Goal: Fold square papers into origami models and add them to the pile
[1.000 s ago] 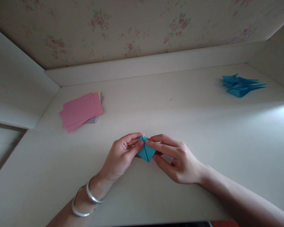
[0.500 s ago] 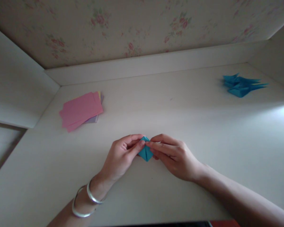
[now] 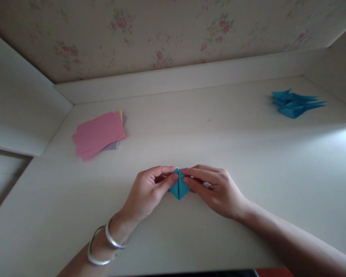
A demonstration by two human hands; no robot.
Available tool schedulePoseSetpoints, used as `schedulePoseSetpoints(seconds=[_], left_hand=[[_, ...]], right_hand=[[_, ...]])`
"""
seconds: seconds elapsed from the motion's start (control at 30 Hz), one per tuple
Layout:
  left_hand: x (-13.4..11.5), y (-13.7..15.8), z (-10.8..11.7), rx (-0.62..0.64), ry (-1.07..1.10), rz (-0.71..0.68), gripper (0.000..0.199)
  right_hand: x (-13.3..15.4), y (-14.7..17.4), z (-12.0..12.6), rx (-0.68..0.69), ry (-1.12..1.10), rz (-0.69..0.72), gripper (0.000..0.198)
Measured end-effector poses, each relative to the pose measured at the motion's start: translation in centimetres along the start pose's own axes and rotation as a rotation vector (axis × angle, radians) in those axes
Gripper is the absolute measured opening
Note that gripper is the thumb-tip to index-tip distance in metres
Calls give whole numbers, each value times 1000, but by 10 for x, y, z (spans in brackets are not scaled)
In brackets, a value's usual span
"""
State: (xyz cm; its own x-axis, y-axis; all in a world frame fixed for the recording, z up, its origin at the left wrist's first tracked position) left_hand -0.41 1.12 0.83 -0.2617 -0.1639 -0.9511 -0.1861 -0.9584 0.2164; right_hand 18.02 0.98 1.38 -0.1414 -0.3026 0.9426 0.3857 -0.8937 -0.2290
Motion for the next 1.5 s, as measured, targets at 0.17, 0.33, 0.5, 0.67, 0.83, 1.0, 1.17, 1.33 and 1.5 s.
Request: schedulePoseSetpoints(seconds=[0.17,0.33,0.5,0.67,0.83,1.0,1.17,1.33,1.5], left_hand=[[0,0,0,5,-8,1,22],[2,1,-2,51,7,1,20],[3,1,-4,102,1,57,29],[5,0,-3,174,35,135,53],[4,0,-4,158,7,36,29],[1,1,-1,37,87,64,25],[-2,1,1,-39,37,37,28],[-8,5,2,-89,-277,-95,20],[-11,6,3,-106,-426,-128,19]], right_hand=[[2,-1,0,-13,-22,35,25],[3,-2,0,-23,-35,0,23],[1,-2,0,-53,-10,-47,16],[2,-3,-1,-28,-14,-33,15],[-4,-2,0,-29,-90,-118,14],[-10,-2,-2,23,-255,-334,27],[-8,-5,-1,135,-55,-407,39],[-3,-7,2,81,98,-332,33],[-5,-6,1,115,103,-333,33]])
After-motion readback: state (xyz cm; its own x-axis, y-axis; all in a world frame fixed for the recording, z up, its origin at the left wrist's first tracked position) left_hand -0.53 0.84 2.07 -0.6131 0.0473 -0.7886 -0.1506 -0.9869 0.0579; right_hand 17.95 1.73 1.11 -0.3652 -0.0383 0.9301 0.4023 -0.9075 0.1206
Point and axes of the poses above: each hand's wrist, its own y-axis away from the middle knuckle, its own z-axis out of the back of the hand, x = y × z, the point moved 3 cm from there along -y, towards the middle knuckle, and after that the axes turned 8 degrees about -y, right-handed, at the moved point
